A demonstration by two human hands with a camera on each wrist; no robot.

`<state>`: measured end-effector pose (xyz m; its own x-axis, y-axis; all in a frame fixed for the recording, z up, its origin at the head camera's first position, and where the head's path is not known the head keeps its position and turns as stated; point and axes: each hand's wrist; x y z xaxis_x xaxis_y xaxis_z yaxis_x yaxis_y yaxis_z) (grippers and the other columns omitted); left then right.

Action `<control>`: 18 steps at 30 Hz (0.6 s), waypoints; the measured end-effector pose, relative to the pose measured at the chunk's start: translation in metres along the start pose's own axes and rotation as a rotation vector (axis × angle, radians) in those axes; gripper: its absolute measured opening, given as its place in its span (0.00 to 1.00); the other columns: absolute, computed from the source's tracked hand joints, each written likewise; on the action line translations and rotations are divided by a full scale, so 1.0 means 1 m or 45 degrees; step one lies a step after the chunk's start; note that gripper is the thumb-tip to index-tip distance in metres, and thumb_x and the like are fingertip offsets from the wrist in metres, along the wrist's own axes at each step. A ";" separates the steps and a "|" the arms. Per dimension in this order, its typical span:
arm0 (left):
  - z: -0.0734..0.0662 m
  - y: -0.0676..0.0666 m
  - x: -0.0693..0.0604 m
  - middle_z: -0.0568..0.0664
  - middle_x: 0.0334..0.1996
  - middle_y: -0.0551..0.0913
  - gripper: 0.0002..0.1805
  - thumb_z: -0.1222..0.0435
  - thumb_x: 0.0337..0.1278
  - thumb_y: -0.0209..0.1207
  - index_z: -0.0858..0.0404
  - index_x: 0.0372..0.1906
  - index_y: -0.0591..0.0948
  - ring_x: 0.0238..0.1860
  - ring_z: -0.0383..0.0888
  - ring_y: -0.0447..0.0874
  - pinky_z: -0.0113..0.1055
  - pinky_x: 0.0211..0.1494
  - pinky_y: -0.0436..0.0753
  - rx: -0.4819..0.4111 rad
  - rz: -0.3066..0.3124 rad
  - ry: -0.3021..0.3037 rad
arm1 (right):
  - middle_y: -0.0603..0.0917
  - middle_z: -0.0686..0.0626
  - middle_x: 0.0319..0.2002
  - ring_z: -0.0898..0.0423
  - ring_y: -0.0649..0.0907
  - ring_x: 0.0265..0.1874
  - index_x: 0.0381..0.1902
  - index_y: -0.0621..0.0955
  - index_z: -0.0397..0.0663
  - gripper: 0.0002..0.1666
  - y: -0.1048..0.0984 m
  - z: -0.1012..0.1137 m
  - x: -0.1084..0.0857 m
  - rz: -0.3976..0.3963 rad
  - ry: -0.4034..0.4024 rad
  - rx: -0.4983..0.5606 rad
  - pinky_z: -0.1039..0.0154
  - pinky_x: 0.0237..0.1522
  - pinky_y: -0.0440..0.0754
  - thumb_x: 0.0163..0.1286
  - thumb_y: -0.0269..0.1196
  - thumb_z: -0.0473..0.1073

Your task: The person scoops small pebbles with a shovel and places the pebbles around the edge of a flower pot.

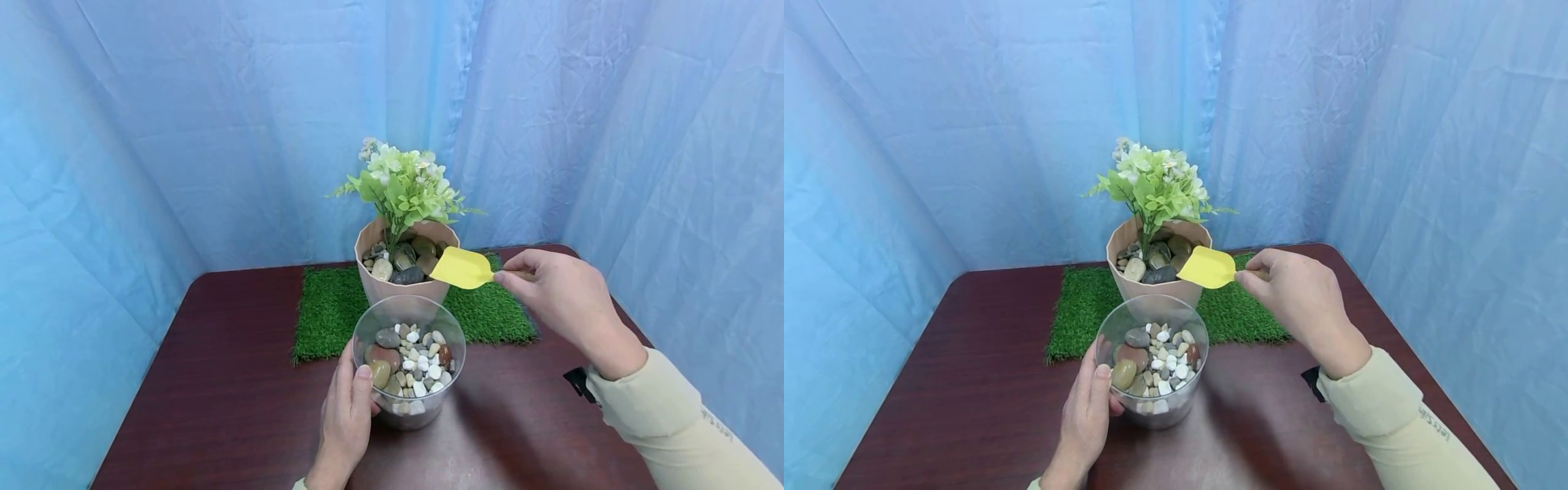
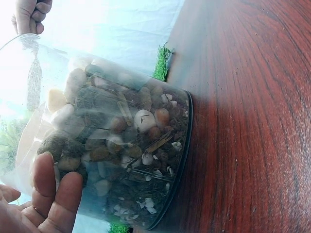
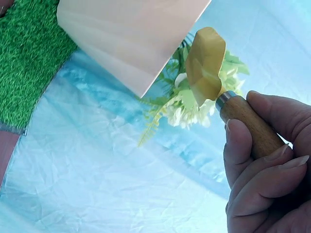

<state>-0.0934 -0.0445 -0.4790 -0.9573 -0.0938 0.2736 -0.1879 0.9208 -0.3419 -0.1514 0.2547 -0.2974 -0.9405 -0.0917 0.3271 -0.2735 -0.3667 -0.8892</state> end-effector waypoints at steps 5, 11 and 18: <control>0.000 0.000 -0.001 0.55 0.59 0.81 0.29 0.56 0.84 0.46 0.48 0.83 0.61 0.23 0.32 0.78 0.32 0.34 0.78 -0.003 0.004 -0.013 | 0.90 0.63 0.32 0.64 0.82 0.25 0.41 0.91 0.60 0.11 0.003 0.005 -0.007 -0.019 -0.043 0.030 0.59 0.27 0.76 0.71 0.70 0.57; 0.000 0.000 0.000 0.53 0.52 0.81 0.29 0.56 0.84 0.45 0.47 0.83 0.60 0.23 0.35 0.79 0.32 0.33 0.79 -0.023 0.018 -0.026 | 0.90 0.64 0.30 0.66 0.82 0.25 0.40 0.91 0.61 0.08 0.007 0.012 -0.015 -0.034 -0.105 0.046 0.62 0.27 0.76 0.69 0.72 0.54; 0.001 0.000 0.000 0.55 0.57 0.80 0.29 0.56 0.84 0.45 0.47 0.83 0.60 0.23 0.34 0.78 0.32 0.33 0.80 -0.028 0.023 -0.035 | 0.86 0.69 0.26 0.69 0.79 0.23 0.38 0.90 0.66 0.03 0.011 0.022 -0.022 0.029 -0.161 0.049 0.64 0.26 0.75 0.69 0.73 0.52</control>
Point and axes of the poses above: each hand's wrist, its own x-axis towards the middle knuckle, its own y-axis out of the palm, z = x × y
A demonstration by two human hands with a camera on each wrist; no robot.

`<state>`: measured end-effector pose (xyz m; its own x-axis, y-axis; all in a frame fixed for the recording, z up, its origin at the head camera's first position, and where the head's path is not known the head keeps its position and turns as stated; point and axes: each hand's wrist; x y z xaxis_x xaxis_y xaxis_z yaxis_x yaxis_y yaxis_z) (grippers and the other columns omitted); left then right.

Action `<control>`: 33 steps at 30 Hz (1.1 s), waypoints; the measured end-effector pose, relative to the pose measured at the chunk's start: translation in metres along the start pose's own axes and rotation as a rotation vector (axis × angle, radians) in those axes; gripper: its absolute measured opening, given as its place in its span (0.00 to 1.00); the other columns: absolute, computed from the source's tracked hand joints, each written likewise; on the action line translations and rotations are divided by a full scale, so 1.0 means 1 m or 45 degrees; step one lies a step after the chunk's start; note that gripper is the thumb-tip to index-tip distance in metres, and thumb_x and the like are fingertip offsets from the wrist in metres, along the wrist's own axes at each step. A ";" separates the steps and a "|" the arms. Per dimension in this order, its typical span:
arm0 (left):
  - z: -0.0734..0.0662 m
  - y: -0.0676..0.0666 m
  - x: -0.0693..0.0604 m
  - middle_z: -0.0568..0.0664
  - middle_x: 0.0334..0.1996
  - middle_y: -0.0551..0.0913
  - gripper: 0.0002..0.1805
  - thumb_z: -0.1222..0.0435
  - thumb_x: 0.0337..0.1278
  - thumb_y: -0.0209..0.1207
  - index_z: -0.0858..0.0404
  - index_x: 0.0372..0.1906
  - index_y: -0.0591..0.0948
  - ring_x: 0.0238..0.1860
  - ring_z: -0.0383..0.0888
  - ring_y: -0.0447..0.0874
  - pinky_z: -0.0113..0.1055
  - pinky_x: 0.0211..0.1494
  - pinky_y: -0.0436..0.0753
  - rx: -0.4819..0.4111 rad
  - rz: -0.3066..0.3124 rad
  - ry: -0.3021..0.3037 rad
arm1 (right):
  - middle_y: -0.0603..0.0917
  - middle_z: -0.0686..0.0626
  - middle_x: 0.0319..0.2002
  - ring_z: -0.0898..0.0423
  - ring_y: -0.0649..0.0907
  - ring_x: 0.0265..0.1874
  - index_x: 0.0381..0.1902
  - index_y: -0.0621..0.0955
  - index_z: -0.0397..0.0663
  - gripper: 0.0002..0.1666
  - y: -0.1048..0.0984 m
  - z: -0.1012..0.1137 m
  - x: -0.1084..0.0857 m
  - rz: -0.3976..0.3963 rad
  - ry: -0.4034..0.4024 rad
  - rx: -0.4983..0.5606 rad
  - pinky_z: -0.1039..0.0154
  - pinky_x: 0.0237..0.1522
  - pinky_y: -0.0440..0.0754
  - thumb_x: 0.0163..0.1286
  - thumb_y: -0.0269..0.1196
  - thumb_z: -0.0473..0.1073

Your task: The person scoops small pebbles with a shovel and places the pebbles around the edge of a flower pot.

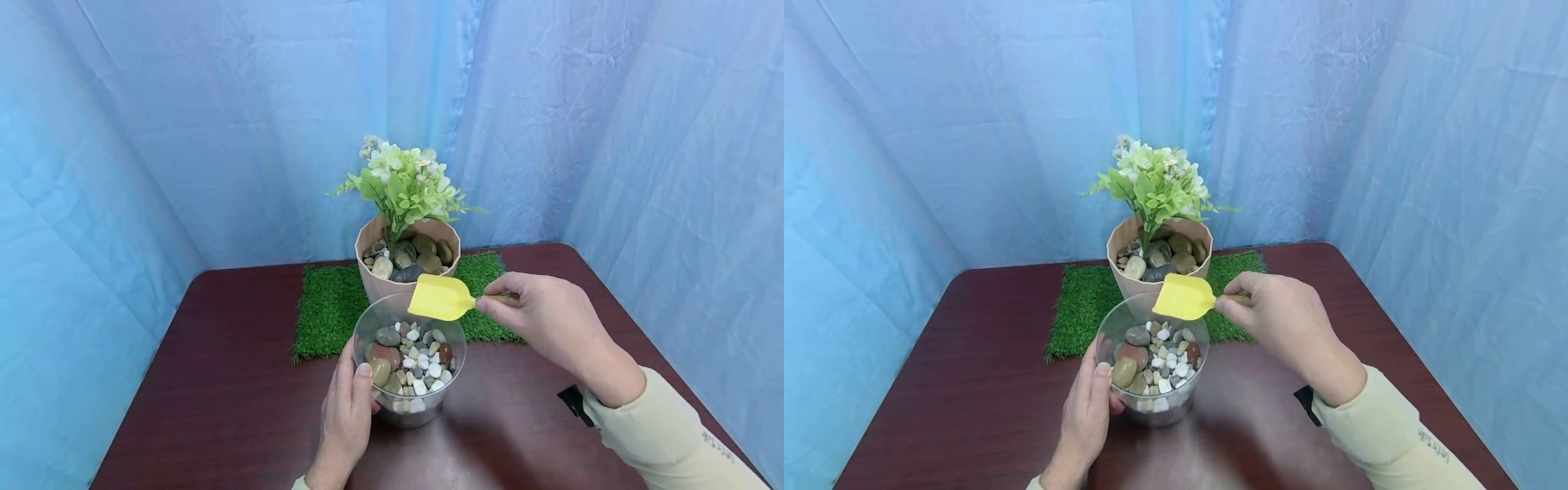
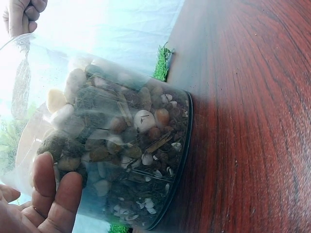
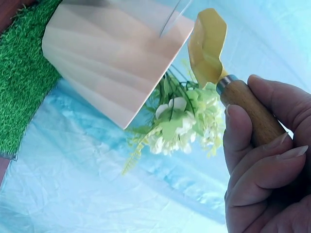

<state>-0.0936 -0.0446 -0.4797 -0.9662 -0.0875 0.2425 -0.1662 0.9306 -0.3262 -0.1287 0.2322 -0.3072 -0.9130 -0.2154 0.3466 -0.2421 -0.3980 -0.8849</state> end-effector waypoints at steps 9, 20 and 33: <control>0.000 0.000 0.000 0.56 0.59 0.80 0.29 0.56 0.84 0.45 0.48 0.83 0.61 0.23 0.36 0.79 0.32 0.33 0.80 -0.007 -0.001 0.008 | 0.81 0.72 0.23 0.71 0.76 0.22 0.34 0.89 0.69 0.03 0.013 0.008 -0.003 0.114 -0.071 -0.019 0.65 0.28 0.76 0.65 0.74 0.50; 0.000 0.000 0.000 0.55 0.64 0.79 0.29 0.56 0.84 0.46 0.47 0.83 0.60 0.23 0.36 0.79 0.33 0.35 0.79 0.012 -0.005 0.026 | 0.81 0.74 0.26 0.73 0.76 0.24 0.32 0.87 0.74 0.06 0.028 0.011 -0.005 0.217 -0.148 -0.040 0.64 0.31 0.79 0.63 0.76 0.52; 0.001 0.000 0.000 0.56 0.59 0.80 0.29 0.57 0.84 0.46 0.48 0.83 0.61 0.23 0.36 0.79 0.32 0.34 0.78 0.020 -0.014 0.030 | 0.79 0.75 0.23 0.73 0.73 0.22 0.29 0.87 0.73 0.09 0.040 0.014 -0.004 0.223 -0.219 -0.048 0.67 0.29 0.77 0.62 0.73 0.47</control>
Point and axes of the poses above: each hand's wrist, its own x-axis towards the middle knuckle, its own y-axis out of the palm, z = x × y
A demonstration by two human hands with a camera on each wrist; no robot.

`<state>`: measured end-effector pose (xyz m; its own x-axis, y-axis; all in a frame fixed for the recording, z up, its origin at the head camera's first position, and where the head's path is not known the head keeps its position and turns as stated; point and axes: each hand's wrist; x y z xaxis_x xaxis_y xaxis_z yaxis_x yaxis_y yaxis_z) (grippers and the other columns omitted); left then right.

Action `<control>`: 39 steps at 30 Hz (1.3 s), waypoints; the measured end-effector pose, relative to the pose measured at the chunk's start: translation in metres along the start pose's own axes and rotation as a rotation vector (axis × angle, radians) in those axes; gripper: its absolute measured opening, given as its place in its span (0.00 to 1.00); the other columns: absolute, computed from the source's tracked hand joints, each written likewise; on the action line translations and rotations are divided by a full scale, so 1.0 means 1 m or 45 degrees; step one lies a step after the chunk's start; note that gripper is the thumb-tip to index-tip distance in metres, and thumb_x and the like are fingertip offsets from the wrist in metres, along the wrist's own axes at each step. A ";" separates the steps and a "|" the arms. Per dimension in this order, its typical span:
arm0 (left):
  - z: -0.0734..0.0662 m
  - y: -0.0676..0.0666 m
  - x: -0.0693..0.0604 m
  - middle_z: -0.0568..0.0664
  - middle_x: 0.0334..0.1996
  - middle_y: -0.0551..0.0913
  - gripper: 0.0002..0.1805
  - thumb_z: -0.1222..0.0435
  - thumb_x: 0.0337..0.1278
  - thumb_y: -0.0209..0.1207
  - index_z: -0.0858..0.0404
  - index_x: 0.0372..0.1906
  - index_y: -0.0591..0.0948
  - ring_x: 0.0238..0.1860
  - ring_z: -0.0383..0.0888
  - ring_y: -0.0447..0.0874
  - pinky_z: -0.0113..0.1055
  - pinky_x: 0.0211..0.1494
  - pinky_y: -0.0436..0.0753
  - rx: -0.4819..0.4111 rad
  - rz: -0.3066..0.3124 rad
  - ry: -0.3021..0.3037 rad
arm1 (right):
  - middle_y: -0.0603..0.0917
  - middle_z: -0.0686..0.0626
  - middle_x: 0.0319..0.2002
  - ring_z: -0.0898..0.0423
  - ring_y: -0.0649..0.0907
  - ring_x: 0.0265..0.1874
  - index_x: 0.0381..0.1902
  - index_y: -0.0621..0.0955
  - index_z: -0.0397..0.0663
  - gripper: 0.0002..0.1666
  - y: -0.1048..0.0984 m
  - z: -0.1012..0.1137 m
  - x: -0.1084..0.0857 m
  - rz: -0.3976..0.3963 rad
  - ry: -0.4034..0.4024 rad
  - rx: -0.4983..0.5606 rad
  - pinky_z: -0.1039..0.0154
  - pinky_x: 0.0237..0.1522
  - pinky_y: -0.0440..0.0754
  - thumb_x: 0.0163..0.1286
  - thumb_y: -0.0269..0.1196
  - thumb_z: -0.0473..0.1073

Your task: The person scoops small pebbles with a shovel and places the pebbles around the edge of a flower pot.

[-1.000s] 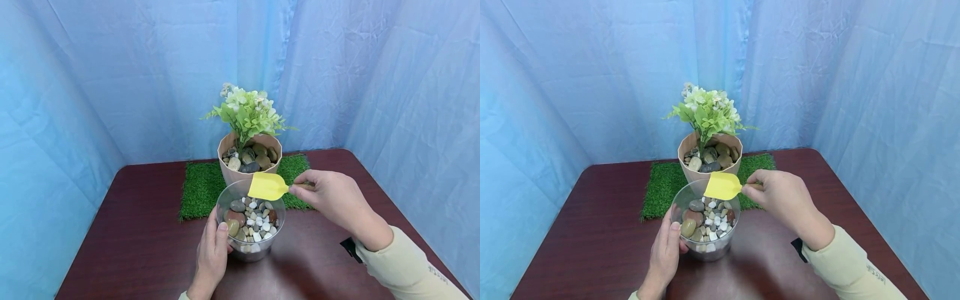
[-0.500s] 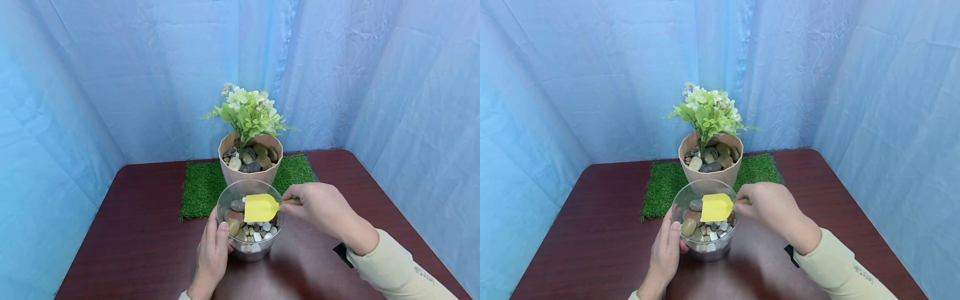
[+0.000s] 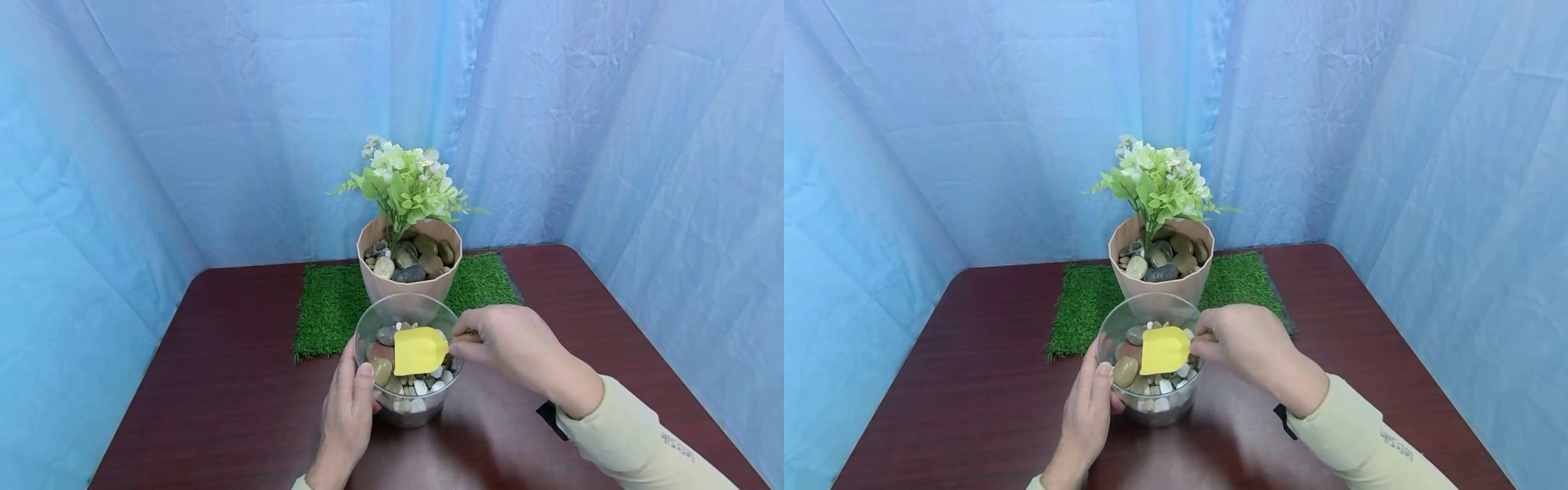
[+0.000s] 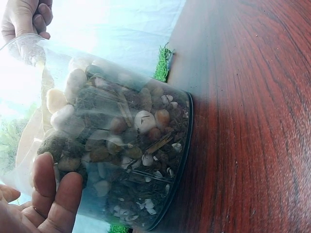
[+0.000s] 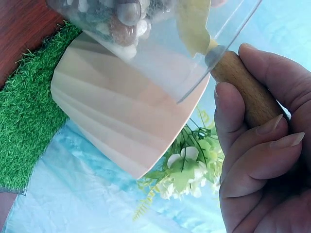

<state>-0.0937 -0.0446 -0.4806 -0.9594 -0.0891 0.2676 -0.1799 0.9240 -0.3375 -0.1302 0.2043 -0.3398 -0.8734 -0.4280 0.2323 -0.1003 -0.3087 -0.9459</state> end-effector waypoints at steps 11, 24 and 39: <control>0.000 0.000 0.000 0.57 0.62 0.79 0.29 0.57 0.84 0.46 0.49 0.83 0.61 0.24 0.35 0.79 0.32 0.34 0.79 -0.004 0.000 -0.005 | 0.81 0.74 0.26 0.75 0.74 0.23 0.32 0.88 0.70 0.05 0.006 0.005 0.004 0.034 -0.045 0.023 0.68 0.29 0.77 0.64 0.74 0.49; 0.000 0.000 0.000 0.56 0.66 0.78 0.29 0.56 0.84 0.46 0.50 0.83 0.61 0.24 0.36 0.79 0.32 0.35 0.79 -0.013 0.002 -0.001 | 0.86 0.71 0.31 0.75 0.75 0.24 0.37 0.90 0.65 0.03 0.013 0.012 0.008 0.053 -0.104 0.058 0.69 0.28 0.76 0.65 0.74 0.48; 0.000 0.000 -0.001 0.53 0.66 0.78 0.29 0.55 0.84 0.46 0.45 0.82 0.61 0.23 0.39 0.80 0.32 0.33 0.79 -0.013 0.000 -0.001 | 0.88 0.68 0.33 0.72 0.84 0.31 0.39 0.91 0.63 0.05 0.023 0.015 0.015 0.053 -0.092 0.063 0.65 0.33 0.83 0.66 0.74 0.51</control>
Point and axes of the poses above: each hand's wrist, its own x-axis towards the middle knuckle, its own y-axis out of the palm, z = x × y
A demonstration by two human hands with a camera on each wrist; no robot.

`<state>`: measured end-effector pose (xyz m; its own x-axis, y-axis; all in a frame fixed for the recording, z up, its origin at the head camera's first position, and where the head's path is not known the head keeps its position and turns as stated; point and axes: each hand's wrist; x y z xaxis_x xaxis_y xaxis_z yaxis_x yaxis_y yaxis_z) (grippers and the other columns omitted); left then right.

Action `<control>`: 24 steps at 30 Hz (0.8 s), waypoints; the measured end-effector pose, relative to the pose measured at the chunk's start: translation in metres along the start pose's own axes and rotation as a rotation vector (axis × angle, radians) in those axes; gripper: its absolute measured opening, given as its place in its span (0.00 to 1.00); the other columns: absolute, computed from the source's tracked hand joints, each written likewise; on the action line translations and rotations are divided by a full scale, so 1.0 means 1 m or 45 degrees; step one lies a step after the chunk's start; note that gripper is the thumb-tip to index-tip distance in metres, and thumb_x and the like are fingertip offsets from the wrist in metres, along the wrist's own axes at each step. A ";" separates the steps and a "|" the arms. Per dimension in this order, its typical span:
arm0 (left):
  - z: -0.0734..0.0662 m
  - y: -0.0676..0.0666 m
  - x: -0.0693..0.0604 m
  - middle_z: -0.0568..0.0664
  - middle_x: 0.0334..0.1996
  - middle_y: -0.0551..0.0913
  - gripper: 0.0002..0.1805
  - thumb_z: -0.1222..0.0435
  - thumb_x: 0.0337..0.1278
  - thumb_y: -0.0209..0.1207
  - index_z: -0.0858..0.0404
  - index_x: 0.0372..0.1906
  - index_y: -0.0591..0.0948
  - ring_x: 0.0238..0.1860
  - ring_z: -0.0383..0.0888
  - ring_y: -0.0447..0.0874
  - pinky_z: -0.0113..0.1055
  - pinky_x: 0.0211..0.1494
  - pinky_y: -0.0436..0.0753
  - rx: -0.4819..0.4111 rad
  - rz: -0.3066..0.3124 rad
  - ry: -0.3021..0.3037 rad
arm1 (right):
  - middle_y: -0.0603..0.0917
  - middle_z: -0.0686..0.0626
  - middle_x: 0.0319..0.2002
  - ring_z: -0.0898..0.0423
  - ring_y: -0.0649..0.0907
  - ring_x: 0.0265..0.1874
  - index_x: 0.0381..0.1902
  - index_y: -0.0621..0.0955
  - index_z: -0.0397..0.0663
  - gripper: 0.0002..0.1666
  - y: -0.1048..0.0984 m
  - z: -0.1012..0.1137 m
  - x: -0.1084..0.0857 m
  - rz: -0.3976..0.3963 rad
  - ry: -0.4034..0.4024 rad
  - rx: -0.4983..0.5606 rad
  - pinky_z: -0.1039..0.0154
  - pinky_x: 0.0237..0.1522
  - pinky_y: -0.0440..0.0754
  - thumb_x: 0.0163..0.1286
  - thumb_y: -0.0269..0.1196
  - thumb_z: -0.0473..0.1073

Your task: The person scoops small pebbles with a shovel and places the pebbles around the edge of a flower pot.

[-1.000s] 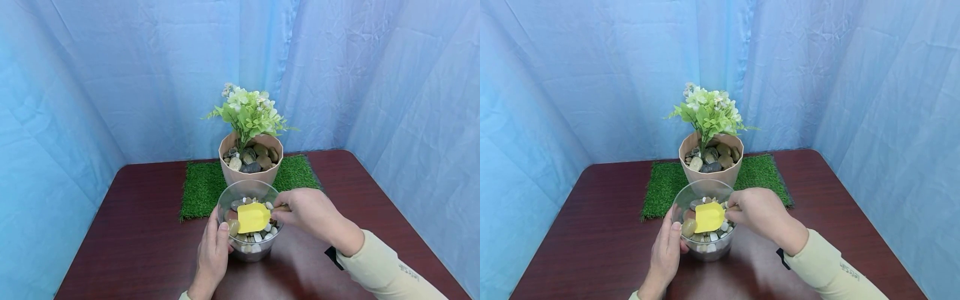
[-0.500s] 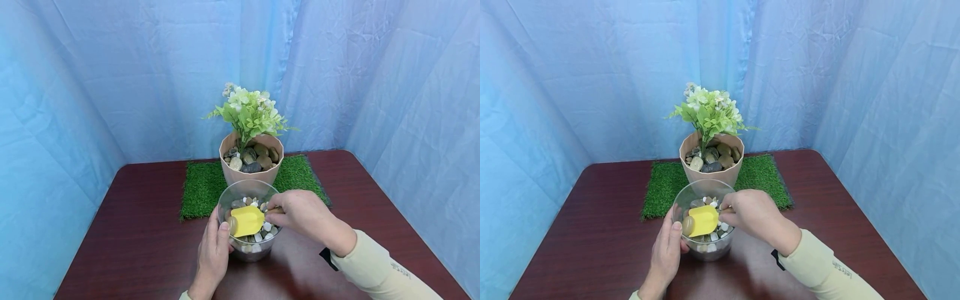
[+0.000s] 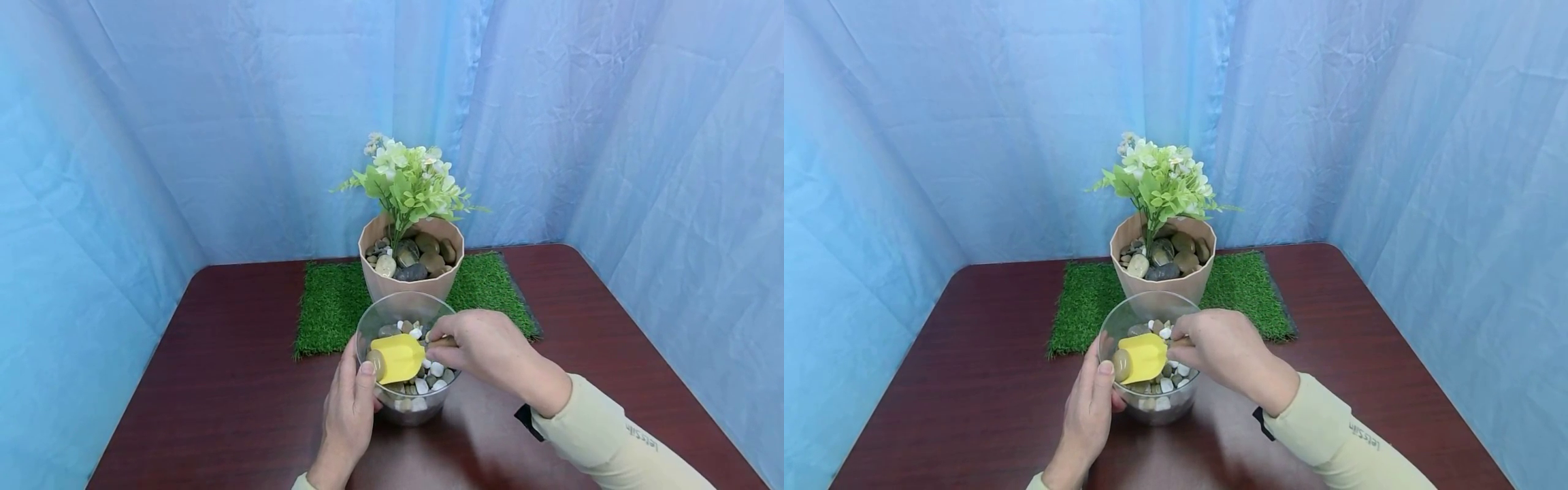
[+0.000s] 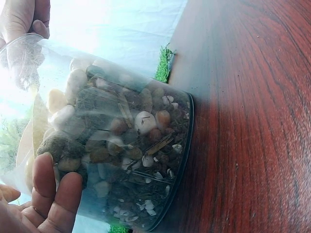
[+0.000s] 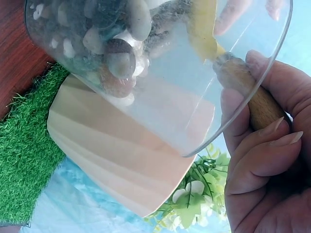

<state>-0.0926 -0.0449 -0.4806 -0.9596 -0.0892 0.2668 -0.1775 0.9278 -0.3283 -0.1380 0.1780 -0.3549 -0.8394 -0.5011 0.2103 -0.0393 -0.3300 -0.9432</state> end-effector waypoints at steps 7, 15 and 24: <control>0.000 0.000 0.000 0.54 0.61 0.80 0.29 0.55 0.84 0.46 0.46 0.82 0.61 0.23 0.40 0.81 0.31 0.32 0.80 -0.015 0.007 -0.017 | 0.89 0.69 0.35 0.70 0.86 0.35 0.40 0.91 0.65 0.05 0.001 -0.003 0.000 0.039 0.060 0.066 0.62 0.39 0.85 0.67 0.73 0.52; 0.000 0.000 0.001 0.55 0.64 0.78 0.29 0.56 0.84 0.46 0.52 0.82 0.62 0.24 0.41 0.82 0.31 0.34 0.80 -0.016 0.011 -0.030 | 0.88 0.68 0.33 0.71 0.86 0.34 0.39 0.91 0.62 0.06 0.006 -0.006 0.002 -0.003 0.090 0.136 0.64 0.38 0.84 0.66 0.74 0.52; 0.000 0.001 0.001 0.56 0.65 0.78 0.29 0.56 0.84 0.46 0.53 0.82 0.62 0.23 0.40 0.81 0.32 0.35 0.79 -0.003 0.001 -0.015 | 0.88 0.69 0.33 0.71 0.85 0.34 0.39 0.91 0.65 0.04 0.006 -0.007 0.000 0.012 0.156 0.208 0.64 0.39 0.83 0.67 0.73 0.53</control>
<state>-0.0934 -0.0443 -0.4802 -0.9623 -0.0928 0.2556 -0.1762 0.9287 -0.3262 -0.1423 0.1819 -0.3619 -0.8995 -0.4068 0.1596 0.0486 -0.4561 -0.8886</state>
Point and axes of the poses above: each hand's wrist, its own x-axis towards the middle knuckle, its own y-axis out of the palm, z = x × y
